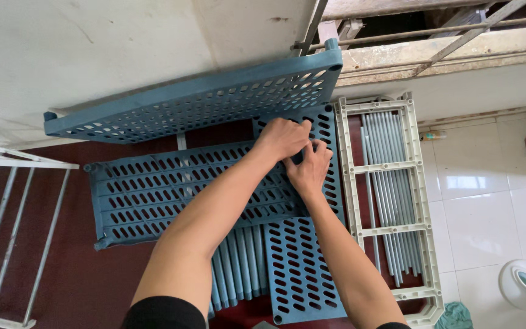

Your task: The person assembles a storage shelf by inserting metal rods into plastic frames and attaching perforated blue shelves. The person aligns components, inserts rods into frame holes, and secures shelves onto the frame.

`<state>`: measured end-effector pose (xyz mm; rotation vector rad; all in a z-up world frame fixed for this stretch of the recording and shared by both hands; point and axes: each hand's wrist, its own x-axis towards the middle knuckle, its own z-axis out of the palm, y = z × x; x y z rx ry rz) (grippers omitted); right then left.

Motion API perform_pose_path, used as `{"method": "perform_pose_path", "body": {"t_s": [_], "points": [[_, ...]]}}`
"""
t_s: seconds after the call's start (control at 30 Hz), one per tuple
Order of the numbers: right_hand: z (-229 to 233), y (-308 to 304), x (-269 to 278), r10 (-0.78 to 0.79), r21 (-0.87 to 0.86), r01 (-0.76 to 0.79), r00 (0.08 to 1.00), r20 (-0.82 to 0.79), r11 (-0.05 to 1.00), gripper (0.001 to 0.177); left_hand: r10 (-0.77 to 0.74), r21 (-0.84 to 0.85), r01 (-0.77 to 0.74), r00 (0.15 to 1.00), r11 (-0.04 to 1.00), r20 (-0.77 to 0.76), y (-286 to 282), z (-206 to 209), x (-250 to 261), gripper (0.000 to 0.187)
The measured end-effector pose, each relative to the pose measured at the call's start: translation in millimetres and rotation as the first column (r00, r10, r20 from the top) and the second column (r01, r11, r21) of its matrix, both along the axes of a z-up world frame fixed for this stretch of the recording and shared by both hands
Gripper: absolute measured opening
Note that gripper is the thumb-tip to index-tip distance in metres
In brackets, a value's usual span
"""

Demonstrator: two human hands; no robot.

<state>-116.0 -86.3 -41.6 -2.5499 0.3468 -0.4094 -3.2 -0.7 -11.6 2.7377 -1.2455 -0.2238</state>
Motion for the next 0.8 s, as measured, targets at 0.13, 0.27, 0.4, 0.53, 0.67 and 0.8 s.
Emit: {"method": "perform_pose_path", "body": {"t_s": [0.13, 0.27, 0.4, 0.53, 0.67, 0.8], "points": [[-2, -2, -1, 0.011, -0.004, -0.011, 1.0, 0.014, 1.0, 0.066, 0.142, -0.034, -0.139, 0.987, 0.99, 0.075, -11, -2, -8, 0.037], [-6, -3, 1, 0.005, 0.024, -0.005, 1.0, 0.021, 1.0, 0.068, 0.217, 0.092, -0.22, 0.975, 0.971, 0.038, -18, 4, -13, 0.039], [-6, -3, 1, 0.003, -0.008, -0.003, 0.999, -0.039, 1.0, 0.055, 0.101, -0.062, -0.088, 0.963, 0.994, 0.25, -8, 12, -14, 0.02], [-2, -2, 0, 0.005, 0.001, -0.005, 1.0, -0.031, 1.0, 0.057, -0.077, -0.171, 0.126, 0.96, 0.977, 0.268, 5, 9, -8, 0.013], [0, 0, 1, 0.004, -0.012, -0.005, 0.999, -0.032, 1.0, 0.061, -0.163, -0.177, 0.221, 0.943, 0.959, 0.29, 13, -5, 1, 0.007], [2, 0, 1, -0.007, -0.007, 0.006, 1.0, -0.02, 1.0, 0.064, -0.232, -0.125, 0.288, 0.911, 0.949, 0.341, 14, -18, 11, 0.008]]}}
